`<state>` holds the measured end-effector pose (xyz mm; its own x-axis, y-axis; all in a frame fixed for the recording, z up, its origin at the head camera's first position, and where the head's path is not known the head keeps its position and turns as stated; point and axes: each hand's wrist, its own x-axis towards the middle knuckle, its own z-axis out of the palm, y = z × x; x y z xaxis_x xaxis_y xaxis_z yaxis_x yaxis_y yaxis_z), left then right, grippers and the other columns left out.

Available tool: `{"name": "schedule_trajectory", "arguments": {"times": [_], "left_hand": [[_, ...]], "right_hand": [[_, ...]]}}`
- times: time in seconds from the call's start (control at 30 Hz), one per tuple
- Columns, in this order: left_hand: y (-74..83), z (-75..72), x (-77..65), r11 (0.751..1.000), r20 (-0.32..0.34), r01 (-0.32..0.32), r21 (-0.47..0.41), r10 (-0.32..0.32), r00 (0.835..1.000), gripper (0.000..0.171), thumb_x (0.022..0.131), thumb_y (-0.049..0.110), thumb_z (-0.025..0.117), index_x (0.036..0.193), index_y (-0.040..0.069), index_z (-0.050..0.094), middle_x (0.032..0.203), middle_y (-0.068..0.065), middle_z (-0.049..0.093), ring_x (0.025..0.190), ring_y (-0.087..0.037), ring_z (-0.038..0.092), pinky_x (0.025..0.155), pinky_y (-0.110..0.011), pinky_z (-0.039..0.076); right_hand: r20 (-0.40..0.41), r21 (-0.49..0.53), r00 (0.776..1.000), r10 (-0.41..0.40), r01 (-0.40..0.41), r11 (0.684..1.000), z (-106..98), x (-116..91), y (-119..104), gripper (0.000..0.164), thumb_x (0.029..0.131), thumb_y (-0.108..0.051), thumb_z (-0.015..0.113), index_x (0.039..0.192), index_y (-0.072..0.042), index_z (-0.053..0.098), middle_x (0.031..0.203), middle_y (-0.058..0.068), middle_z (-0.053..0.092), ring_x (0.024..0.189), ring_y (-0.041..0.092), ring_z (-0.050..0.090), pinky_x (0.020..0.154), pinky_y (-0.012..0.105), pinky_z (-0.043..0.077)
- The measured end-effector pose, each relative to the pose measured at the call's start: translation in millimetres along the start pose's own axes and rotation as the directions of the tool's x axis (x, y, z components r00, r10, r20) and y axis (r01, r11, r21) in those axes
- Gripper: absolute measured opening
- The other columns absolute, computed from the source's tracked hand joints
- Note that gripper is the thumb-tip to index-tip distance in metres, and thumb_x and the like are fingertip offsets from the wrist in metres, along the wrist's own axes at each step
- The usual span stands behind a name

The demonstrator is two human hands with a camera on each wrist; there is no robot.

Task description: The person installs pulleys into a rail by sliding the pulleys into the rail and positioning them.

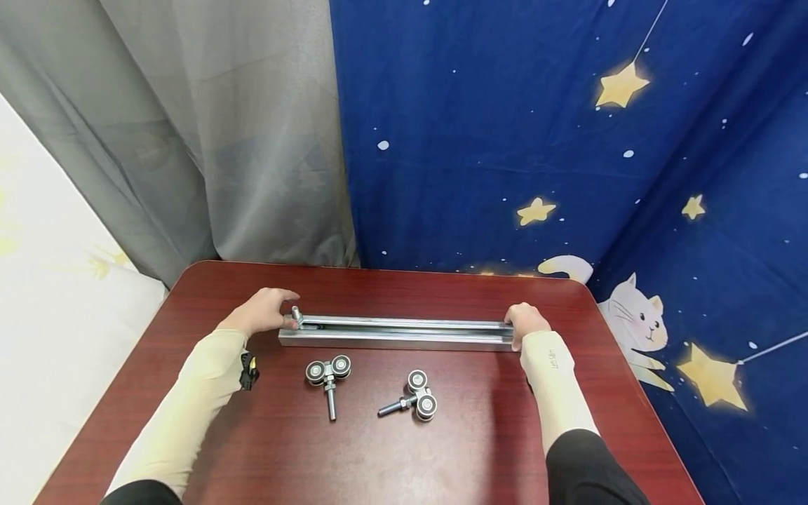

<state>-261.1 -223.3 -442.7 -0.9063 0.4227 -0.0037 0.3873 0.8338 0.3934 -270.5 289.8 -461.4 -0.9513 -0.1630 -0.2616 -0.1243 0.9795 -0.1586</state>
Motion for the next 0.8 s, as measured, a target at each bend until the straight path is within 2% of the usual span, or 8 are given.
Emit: {"name": "schedule_trajectory", "arguments": {"times": [0.13,0.23,0.37,0.5,0.8], "left_hand": [[-11.6,7.3,-0.5,1.0,0.064,0.011,0.014,-0.011,0.998,0.069,0.059,0.019,0.083,0.115,-0.011,0.055,0.11,-0.026,0.059,0.103,-0.04,0.054,0.086,-0.049,0.043],[-19.0,14.1,-0.7,1.0,0.069,0.024,0.007,-0.024,0.997,0.069,0.056,0.021,0.084,0.111,-0.01,0.058,0.104,-0.023,0.062,0.097,-0.036,0.057,0.083,-0.048,0.045],[-25.5,20.7,-1.6,0.999,0.052,0.052,0.004,-0.052,0.997,0.051,0.055,0.025,0.085,0.095,0.001,0.067,0.089,-0.011,0.066,0.082,-0.025,0.059,0.077,-0.043,0.047],[-26.6,22.8,-0.8,0.999,0.045,0.051,0.005,-0.051,0.998,0.033,0.054,0.024,0.085,0.079,0.011,0.069,0.076,-0.001,0.065,0.069,-0.018,0.054,0.07,-0.039,0.047],[-16.1,23.5,8.2,0.992,0.078,0.123,-0.029,-0.121,0.99,0.03,0.054,0.021,0.085,0.077,0.011,0.07,0.086,-0.008,0.068,0.075,-0.024,0.057,0.072,-0.044,0.047]], "right_hand": [[0.003,-0.007,1.0,-0.011,0.011,1.0,-1,1,-4,0.057,0.051,0.004,0.082,0.106,-0.001,0.066,0.106,0.016,0.063,0.097,0.033,0.059,0.071,0.045,0.052],[0.008,-0.004,1.0,-0.007,0.007,1.0,-2,3,-6,0.058,0.051,0.004,0.082,0.107,-0.001,0.066,0.107,0.017,0.063,0.098,0.033,0.058,0.071,0.045,0.052],[0.007,-0.011,1.0,-0.019,0.019,1.0,-2,5,-9,0.058,0.051,0.004,0.082,0.106,-0.001,0.066,0.106,0.017,0.063,0.098,0.034,0.058,0.073,0.045,0.051],[0.003,-0.023,1.0,-0.028,0.029,0.999,-3,6,-9,0.057,0.05,0.004,0.083,0.105,-0.003,0.067,0.106,0.016,0.063,0.099,0.034,0.058,0.073,0.045,0.051],[0.026,-0.05,0.997,-0.073,0.074,0.996,2,0,3,0.051,0.056,0.001,0.08,0.105,0.0,0.066,0.104,0.017,0.063,0.096,0.032,0.058,0.071,0.043,0.051]]}}
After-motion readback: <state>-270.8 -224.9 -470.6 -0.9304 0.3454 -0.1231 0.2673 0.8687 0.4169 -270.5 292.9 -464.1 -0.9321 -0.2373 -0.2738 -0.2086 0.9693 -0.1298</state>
